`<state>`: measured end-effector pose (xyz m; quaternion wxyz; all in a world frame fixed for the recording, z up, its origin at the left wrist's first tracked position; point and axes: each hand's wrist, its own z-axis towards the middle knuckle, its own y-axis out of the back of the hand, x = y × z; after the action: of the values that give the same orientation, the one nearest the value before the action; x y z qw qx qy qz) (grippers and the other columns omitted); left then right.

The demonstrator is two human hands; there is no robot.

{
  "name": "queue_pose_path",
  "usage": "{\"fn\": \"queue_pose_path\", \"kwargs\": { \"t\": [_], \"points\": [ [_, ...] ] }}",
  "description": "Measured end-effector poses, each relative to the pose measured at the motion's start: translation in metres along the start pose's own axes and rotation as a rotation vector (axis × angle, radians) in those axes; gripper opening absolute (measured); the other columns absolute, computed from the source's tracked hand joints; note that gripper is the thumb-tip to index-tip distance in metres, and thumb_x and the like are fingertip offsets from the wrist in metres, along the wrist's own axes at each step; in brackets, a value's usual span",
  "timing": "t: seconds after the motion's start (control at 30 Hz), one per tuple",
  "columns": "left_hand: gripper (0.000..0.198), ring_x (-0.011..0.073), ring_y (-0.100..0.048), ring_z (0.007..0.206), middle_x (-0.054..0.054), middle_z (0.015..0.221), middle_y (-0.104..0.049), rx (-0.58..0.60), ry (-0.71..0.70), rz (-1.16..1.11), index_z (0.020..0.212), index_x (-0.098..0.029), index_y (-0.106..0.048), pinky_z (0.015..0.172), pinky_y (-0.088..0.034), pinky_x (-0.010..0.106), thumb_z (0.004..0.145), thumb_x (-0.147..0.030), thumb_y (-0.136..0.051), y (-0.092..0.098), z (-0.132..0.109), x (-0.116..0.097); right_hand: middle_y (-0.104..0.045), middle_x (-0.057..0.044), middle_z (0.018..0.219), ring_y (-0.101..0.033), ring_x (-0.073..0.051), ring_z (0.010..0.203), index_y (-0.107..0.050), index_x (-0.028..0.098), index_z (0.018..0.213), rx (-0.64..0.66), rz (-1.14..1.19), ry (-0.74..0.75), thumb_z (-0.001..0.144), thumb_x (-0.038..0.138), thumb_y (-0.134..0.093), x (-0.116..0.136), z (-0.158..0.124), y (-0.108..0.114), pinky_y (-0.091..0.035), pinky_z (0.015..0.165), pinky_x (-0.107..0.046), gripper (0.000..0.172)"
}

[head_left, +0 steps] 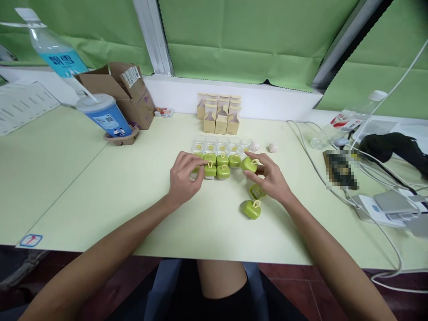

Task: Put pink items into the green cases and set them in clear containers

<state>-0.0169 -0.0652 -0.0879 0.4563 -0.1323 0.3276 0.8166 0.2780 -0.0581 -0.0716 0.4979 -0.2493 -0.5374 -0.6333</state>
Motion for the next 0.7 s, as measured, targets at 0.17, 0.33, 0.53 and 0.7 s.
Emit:
{"fn": "queue_pose_path", "kwargs": {
  "t": [0.17,0.33,0.53,0.7],
  "points": [
    [0.022,0.0246,-0.062,0.11,0.008,0.12,-0.067,-0.196,0.397,-0.033,0.113,-0.024,-0.071,0.095,-0.054,0.041,0.09,-0.023,-0.069,-0.001,-0.001,0.022,-0.073,-0.01,0.12,-0.073,-0.019,0.078,-0.073,0.022,0.126,0.079,-0.204,0.139,0.093,0.043,-0.08,-0.003,0.002,-0.006,-0.067,0.076,-0.041,0.04],
    [0.034,0.0248,-0.058,0.14,0.009,0.147,-0.062,-0.189,0.711,-0.369,0.128,-0.027,-0.06,0.123,-0.045,0.044,0.096,-0.037,-0.067,-0.015,-0.006,0.053,-0.067,-0.01,0.126,-0.077,-0.021,0.079,-0.073,0.024,0.129,0.112,-0.36,0.16,0.098,0.033,-0.073,-0.001,-0.001,-0.014,-0.069,0.082,-0.045,0.033],
    [0.045,0.0261,-0.048,0.156,0.01,0.159,-0.054,-0.092,0.745,-0.47,0.14,-0.03,-0.056,0.129,-0.043,0.046,0.1,-0.05,-0.064,-0.026,-0.013,0.06,-0.071,-0.011,0.121,-0.076,-0.022,0.077,-0.076,0.023,0.127,0.089,-0.481,0.164,0.097,0.028,-0.072,-0.006,-0.004,-0.02,-0.068,0.079,-0.044,0.03],
    [0.05,0.0272,-0.045,0.159,0.011,0.161,-0.053,-0.04,0.748,-0.476,0.143,-0.029,-0.055,0.13,-0.041,0.047,0.1,-0.053,-0.065,-0.027,-0.017,0.053,-0.069,-0.011,0.12,-0.078,-0.023,0.077,-0.076,0.023,0.128,0.081,-0.444,0.145,0.098,0.031,-0.073,-0.006,-0.004,-0.023,-0.068,0.081,-0.046,0.032]
  ]
}}
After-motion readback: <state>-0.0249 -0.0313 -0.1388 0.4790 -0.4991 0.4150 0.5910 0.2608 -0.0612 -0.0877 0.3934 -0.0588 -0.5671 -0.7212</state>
